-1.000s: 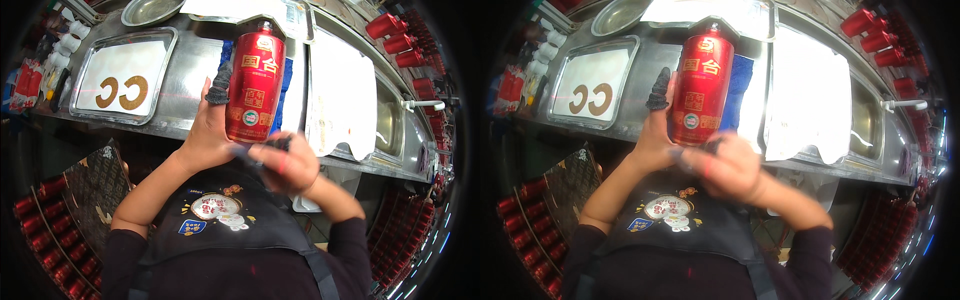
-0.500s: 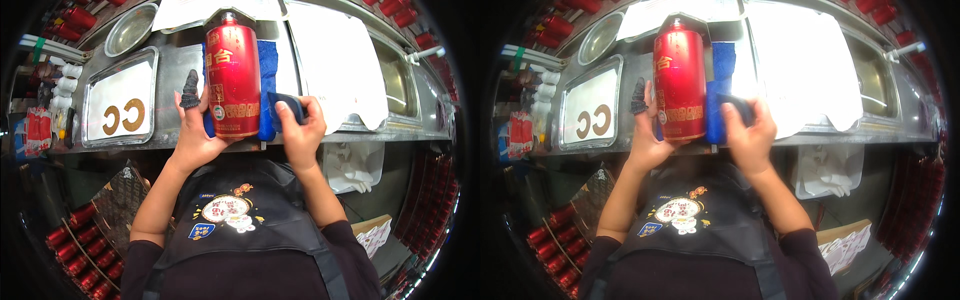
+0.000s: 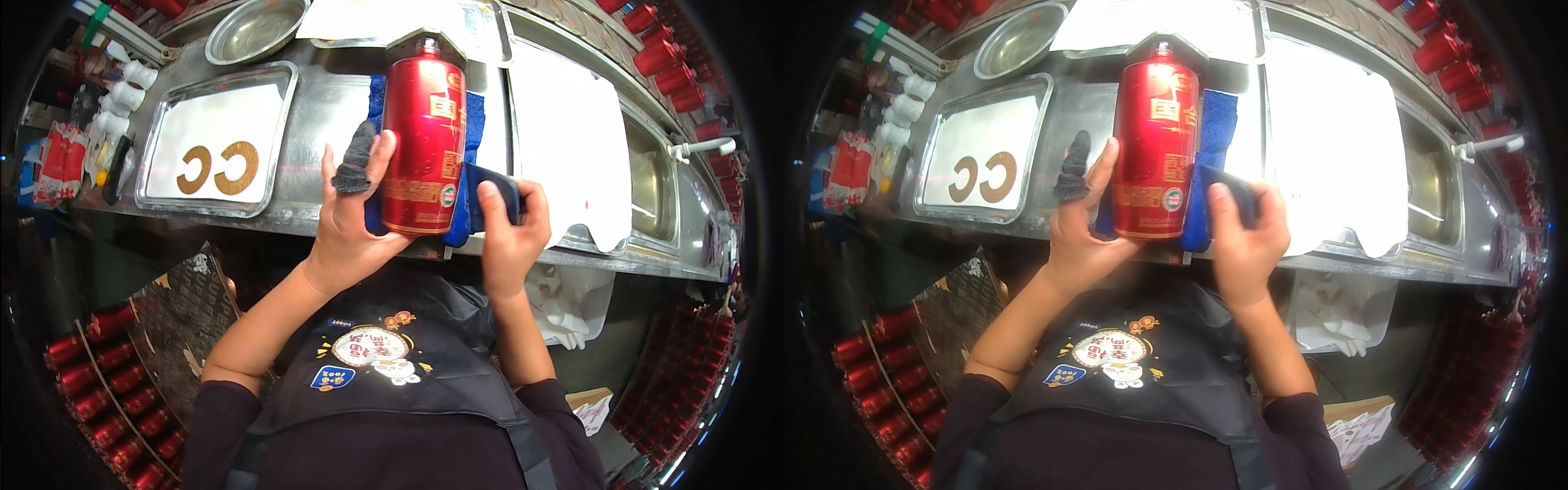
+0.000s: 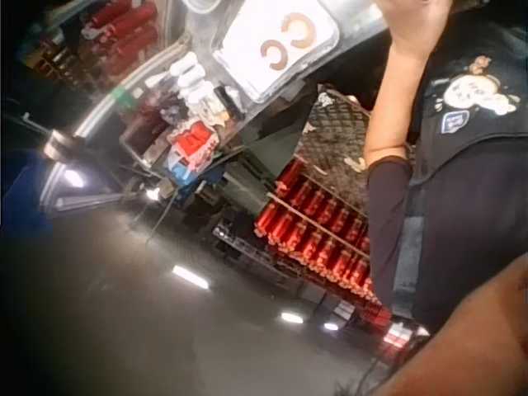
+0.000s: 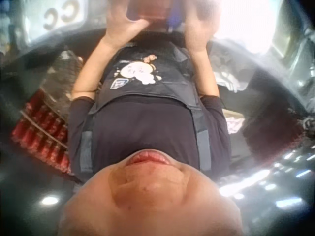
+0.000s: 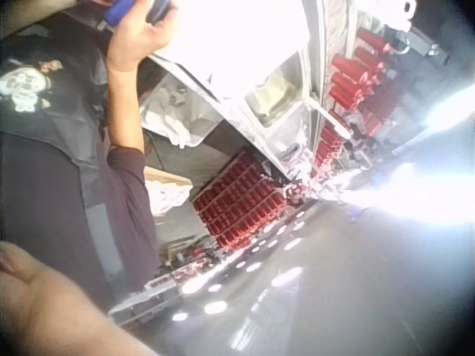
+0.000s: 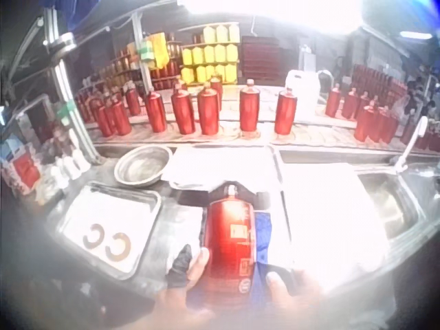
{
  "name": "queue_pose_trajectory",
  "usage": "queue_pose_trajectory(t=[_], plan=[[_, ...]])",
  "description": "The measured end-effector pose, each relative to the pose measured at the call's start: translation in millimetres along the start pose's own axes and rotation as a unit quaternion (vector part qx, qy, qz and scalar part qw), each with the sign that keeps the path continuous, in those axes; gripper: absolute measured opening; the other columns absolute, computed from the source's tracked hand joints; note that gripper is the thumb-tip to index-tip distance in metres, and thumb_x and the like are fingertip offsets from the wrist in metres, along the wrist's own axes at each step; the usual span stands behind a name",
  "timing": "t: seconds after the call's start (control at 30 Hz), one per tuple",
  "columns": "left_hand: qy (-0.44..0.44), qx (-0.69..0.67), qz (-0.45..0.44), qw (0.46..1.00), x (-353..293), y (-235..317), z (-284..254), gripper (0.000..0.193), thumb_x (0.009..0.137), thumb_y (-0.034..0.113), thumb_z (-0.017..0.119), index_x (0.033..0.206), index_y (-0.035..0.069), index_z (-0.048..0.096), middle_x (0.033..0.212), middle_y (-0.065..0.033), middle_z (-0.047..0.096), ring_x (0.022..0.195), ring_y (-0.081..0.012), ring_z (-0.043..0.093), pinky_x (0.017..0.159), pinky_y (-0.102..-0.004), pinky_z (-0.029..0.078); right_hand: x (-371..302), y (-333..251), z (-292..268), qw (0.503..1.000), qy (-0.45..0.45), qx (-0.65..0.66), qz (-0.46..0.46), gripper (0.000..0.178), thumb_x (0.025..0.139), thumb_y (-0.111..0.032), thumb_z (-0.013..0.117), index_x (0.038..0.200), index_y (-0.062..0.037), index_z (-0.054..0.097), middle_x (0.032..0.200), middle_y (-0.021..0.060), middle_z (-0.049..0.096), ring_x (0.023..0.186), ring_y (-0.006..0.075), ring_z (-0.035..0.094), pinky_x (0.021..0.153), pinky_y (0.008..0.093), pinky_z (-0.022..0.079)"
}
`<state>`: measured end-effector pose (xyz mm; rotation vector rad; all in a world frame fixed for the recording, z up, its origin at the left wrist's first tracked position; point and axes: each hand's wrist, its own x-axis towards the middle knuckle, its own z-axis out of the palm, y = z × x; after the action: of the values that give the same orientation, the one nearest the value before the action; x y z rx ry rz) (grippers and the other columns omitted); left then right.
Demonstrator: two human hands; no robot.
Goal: The person picks up a red bottle, wipes the neck and body with a cloth, and applies a paper label to the bottle's body. The person smooths the label and places the bottle on a tray.
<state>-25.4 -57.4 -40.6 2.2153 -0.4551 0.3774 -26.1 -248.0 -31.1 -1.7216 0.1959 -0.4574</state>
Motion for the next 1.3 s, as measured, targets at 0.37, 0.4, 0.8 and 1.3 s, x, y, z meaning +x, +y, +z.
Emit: queue_pose_trajectory(t=[0.37, 0.4, 0.8, 1.3], plan=[[0.024, -0.056, -0.008, 0.998, -4.8, -1.7, -0.4, 0.102, 0.071, 0.041, 0.088, 0.155, 0.011, 0.039, 0.166, -0.0249, 0.023, 0.154, -0.0408, 0.023, 0.117, -0.0706, 0.001, -19.3, -12.8, 2.6, 0.963, -0.023, -0.086, -0.256, 0.019, 0.085, -0.001, 0.079, 0.101, -0.0001, 0.069, 0.087, 0.0058, 0.065, 0.071, 0.0135, 0.058, 0.061, 0.0257, 0.045], [0.015, -0.032, 0.020, 0.999, -7.6, 2.4, 1.9, 0.089, 0.071, 0.042, 0.087, 0.148, 0.017, 0.050, 0.165, -0.0268, 0.022, 0.153, -0.0443, 0.023, 0.116, -0.0717, 0.002, -17.2, -12.3, -2.0, 0.980, -0.019, -0.078, -0.181, 0.015, 0.088, -0.002, 0.078, 0.099, 0.0001, 0.068, 0.088, 0.0040, 0.065, 0.074, 0.0104, 0.057, 0.064, 0.0233, 0.045], [0.077, 0.096, -0.057, 0.991, -32.7, -8.1, 13.0, 0.061, 0.075, 0.038, 0.083, 0.130, 0.014, 0.070, 0.159, -0.0345, 0.030, 0.143, -0.0500, 0.038, 0.115, -0.0718, 0.010, -27.6, -19.5, 21.0, 0.901, -0.098, -0.203, -0.372, 0.036, 0.073, 0.006, 0.079, 0.108, -0.0017, 0.075, 0.092, 0.0105, 0.073, 0.075, 0.0244, 0.062, 0.070, 0.0343, 0.049], [0.040, -0.003, -0.136, 0.990, -63.8, -11.6, -10.4, 0.118, 0.078, 0.042, 0.085, 0.159, -0.006, 0.013, 0.157, -0.0274, 0.035, 0.147, -0.0357, 0.037, 0.120, -0.0650, -0.001, -6.5, -28.9, 22.3, 0.886, -0.162, -0.224, -0.373, 0.043, 0.058, 0.001, 0.074, 0.101, -0.0060, 0.074, 0.074, 0.0053, 0.055, 0.066, 0.0247, 0.054, 0.060, 0.0367, 0.044]])
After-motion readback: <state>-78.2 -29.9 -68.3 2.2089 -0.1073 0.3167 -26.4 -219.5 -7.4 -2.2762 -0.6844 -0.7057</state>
